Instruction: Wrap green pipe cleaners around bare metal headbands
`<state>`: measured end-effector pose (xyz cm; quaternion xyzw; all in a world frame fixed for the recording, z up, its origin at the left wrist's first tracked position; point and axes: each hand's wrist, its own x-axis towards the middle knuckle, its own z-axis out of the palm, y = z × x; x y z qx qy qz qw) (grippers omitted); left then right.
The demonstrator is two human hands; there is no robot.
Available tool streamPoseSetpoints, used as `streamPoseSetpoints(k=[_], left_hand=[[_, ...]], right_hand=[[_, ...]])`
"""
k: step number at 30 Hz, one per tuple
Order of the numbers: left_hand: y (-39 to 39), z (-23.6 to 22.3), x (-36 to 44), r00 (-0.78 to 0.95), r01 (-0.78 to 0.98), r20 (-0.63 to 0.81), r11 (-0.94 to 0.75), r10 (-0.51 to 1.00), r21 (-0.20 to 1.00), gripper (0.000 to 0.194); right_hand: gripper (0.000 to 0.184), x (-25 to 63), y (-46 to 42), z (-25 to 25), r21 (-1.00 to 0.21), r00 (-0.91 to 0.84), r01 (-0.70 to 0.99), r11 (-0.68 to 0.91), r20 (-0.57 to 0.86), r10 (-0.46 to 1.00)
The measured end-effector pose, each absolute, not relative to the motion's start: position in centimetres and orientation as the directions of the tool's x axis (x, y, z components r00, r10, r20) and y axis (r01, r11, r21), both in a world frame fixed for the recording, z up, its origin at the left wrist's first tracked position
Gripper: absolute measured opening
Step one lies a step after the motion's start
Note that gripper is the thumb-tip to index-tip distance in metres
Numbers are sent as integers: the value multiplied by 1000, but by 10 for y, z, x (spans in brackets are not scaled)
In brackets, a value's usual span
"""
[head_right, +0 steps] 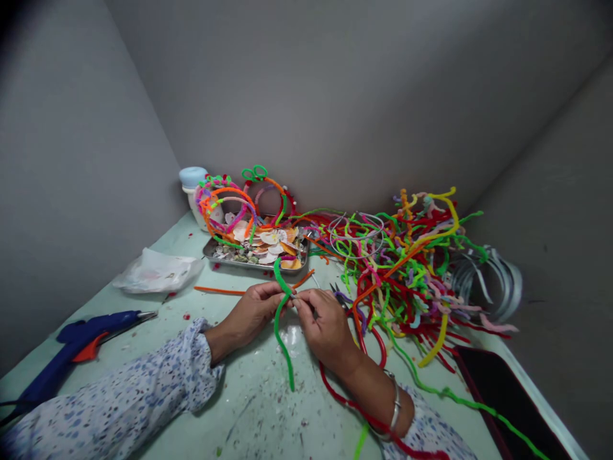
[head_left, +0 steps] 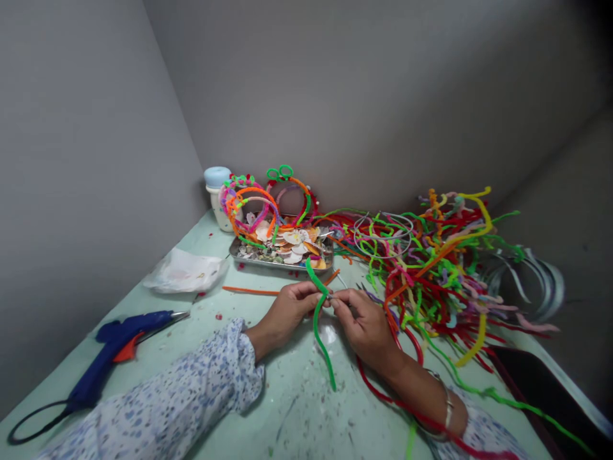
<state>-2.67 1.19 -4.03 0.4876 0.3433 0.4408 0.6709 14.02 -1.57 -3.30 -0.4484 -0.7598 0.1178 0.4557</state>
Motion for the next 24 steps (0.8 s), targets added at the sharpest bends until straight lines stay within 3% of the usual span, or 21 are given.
streamPoseSetpoints(k=[24], left_hand=[[10, -37, -26, 377, -263, -42, 151, 925, 953, 22]], right_hand=[[13, 140, -17, -34, -654, -146, 550, 519, 537, 831]])
